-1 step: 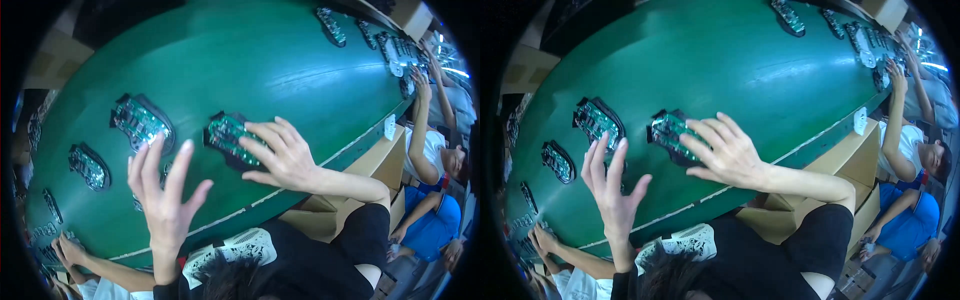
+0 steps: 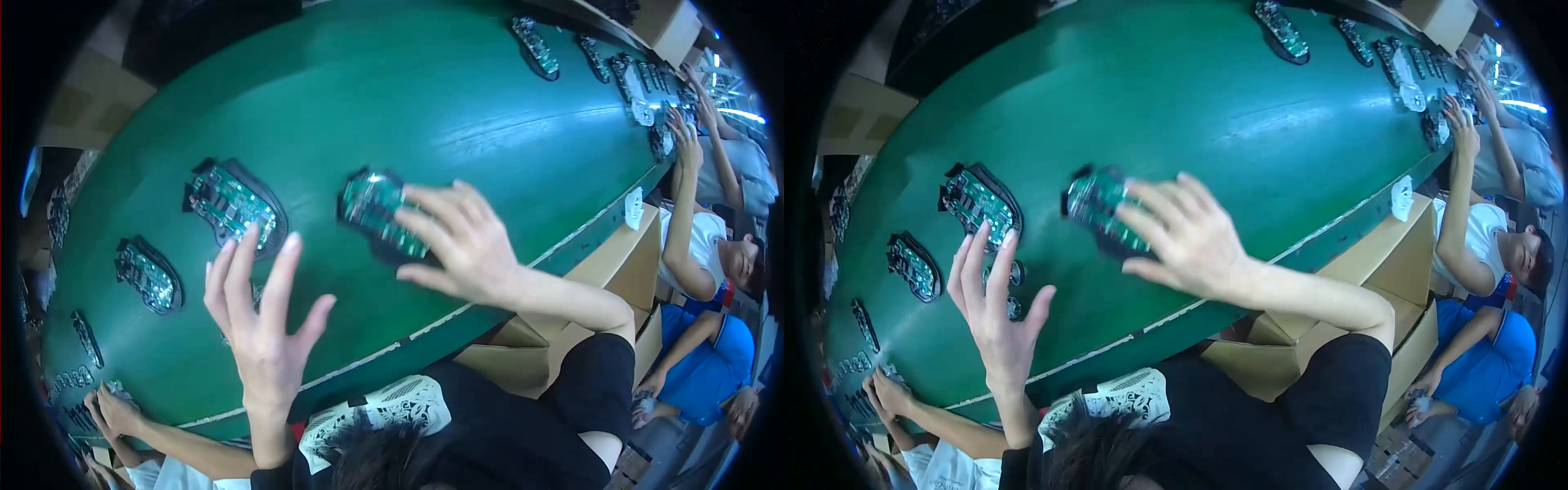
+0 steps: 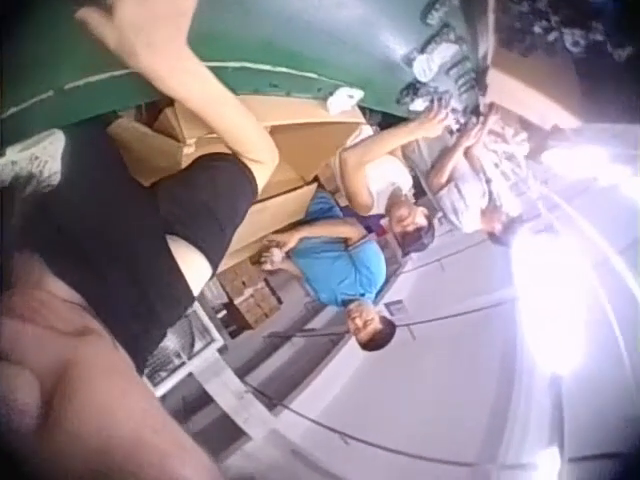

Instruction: The person installs scroll wheels into computer mouse circuit boards on an assembly line. They unwrap additional scroll wheels from plastic bags, place them onto the conveyor belt, and install them into other mouse assemblies by hand.

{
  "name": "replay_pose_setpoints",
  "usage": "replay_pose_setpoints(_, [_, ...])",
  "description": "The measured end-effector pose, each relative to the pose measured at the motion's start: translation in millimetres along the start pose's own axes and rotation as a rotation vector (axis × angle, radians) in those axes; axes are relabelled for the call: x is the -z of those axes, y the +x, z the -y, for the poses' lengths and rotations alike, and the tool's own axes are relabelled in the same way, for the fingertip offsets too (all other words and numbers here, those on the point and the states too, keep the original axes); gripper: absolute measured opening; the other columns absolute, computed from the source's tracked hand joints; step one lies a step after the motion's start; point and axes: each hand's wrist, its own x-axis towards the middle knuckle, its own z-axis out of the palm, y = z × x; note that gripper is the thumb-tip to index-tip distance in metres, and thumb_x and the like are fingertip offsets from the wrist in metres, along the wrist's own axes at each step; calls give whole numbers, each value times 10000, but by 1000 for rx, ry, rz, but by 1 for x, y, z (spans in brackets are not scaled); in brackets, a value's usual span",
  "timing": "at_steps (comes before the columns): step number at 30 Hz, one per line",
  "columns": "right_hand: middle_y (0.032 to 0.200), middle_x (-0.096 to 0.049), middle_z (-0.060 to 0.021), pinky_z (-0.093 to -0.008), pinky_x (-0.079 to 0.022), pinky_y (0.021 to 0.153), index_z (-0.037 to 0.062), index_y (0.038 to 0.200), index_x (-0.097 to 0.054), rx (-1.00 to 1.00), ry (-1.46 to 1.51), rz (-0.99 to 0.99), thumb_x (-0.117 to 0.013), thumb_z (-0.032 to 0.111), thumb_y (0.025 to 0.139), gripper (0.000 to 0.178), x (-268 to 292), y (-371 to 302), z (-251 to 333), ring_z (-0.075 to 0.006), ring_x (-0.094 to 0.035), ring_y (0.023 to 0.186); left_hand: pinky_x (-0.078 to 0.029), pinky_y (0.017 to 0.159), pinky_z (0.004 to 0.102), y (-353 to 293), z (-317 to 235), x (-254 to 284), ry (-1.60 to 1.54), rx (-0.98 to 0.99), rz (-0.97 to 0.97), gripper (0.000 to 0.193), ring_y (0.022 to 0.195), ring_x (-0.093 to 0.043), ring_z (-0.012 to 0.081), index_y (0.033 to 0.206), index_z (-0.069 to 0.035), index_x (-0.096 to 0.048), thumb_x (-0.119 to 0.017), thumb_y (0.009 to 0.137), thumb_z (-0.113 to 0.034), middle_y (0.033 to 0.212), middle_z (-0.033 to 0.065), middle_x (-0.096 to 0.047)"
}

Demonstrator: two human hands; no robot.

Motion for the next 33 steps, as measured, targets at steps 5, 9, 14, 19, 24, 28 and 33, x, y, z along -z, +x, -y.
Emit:
replay_pose_setpoints(5, [1431,-536,-212,-456,-413,1106,23,1334,-565,-173,-102,-181,-766,262,862,566,17,47,-93,-400,-508,1309,-357,1125,499,-27,12,7,7,67,-83,728,1355,-421,389,1361,-126,-631,-868,676,-63,1470,155,-501])
replay_pose_setpoints(9, [1415,-550,-221,-434,-407,1122,9,1327,-582,-141,-145,-233,-750,330,878,577,26,78,-150,-384,-513,1317,-371,1114,481,-39,18,16,14,124,-128,675,1354,-425,380,1365,-146,-629,-843,730,-64,1460,157,-500])
replay_pose_setpoints(14, [1365,-583,-182,-471,-434,1055,60,1299,-616,-37,-234,-274,-775,185,845,497,45,71,-58,-384,-531,1249,-394,1097,457,-49,48,26,74,238,-217,569,1313,-456,371,1363,-156,-626,-761,826,-31,1426,157,-523])
replay_pose_setpoints(19, [1154,-616,-86,-355,-561,762,118,1218,-638,353,-43,-12,-815,148,746,505,12,71,84,-277,-592,1037,-409,1083,451,-43,63,40,36,187,-352,516,1274,-484,377,1379,-133,-606,-666,886,3,1361,174,-565])
replay_pose_setpoints(24, [980,-596,-40,-361,-545,584,102,1081,-633,240,-18,43,-815,249,787,375,-24,90,79,-222,-598,930,-426,1087,488,-2,54,30,43,39,-260,479,1304,-472,446,1355,-148,-616,-710,889,-91,1368,287,-531])
replay_pose_setpoints(28, [916,-625,-61,-358,-553,624,76,1011,-674,255,17,-3,-796,189,809,262,-21,85,73,-230,-632,854,-424,1089,521,16,70,11,74,-15,-197,455,1318,-465,467,1294,-135,-653,-767,859,-200,1355,319,-529])
replay_pose_setpoints(33, [959,-689,-73,-296,-560,592,64,1077,-738,-77,350,-40,-721,-4,809,276,21,75,42,-152,-688,815,-413,1110,495,16,51,8,75,-72,-21,448,1315,-476,441,1278,-172,-667,-768,849,-253,1374,297,-530])
